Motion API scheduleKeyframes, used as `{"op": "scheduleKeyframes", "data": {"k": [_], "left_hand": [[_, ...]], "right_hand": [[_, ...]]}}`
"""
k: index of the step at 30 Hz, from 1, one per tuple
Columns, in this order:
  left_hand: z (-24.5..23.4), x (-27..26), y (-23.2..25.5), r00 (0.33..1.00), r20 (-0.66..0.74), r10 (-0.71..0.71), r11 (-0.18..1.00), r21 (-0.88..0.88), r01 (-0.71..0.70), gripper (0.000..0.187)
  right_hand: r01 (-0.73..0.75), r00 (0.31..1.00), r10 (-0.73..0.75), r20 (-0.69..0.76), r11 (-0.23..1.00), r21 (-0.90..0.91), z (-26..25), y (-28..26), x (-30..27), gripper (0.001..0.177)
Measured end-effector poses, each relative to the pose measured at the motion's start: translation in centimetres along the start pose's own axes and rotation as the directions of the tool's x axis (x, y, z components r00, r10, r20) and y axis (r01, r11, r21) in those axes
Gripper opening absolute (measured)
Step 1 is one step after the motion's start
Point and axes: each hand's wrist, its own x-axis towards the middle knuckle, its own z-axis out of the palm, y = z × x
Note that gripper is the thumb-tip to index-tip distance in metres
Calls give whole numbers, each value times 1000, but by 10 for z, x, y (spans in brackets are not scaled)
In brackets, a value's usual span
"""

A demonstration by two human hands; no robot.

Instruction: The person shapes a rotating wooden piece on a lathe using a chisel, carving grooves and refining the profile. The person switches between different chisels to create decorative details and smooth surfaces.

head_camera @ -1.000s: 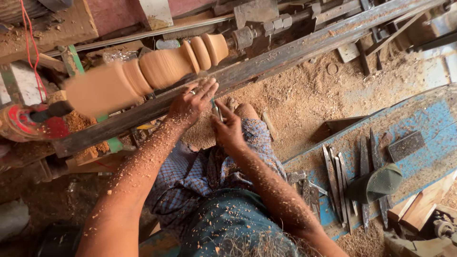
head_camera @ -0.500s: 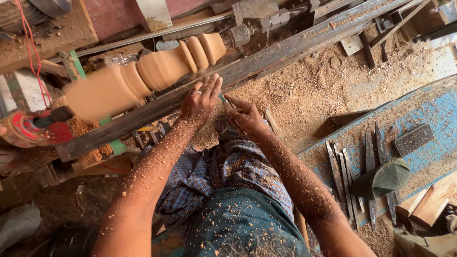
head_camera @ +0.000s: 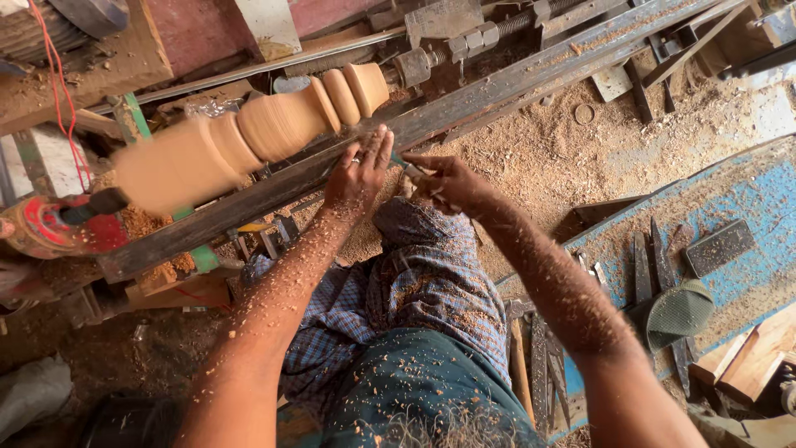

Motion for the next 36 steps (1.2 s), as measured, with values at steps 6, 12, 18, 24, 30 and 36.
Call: {"op": "scheduleKeyframes", "data": {"k": [6,12,18,24,30,36], "left_hand": [[1,16,10,998,-1,-68,998,-19,68,52],[-20,39,20,995,80,-62,984,-161,74,55],[-34,-12,10,994,61,85,989,-130,-77,42],[-30,-41,-35,981,-63,182,954,-229,-192,37],[-70,-29,-61,964,150,217,951,-257,-174,49],[-77,-20,-64,960,130,248,954,-202,-219,51]], "right_hand": [[17,998,0,57,952,-305,-38,-20,7,46],[489,844,-507,176,593,-640,-50,-17,20,33],[206,669,-735,-107,322,-924,57,59,-23,82],[228,946,-116,-302,900,371,155,69,-1,72],[437,857,-210,-470,779,450,201,62,21,65],[503,809,-240,-536,755,421,212,61,33,66]]}}
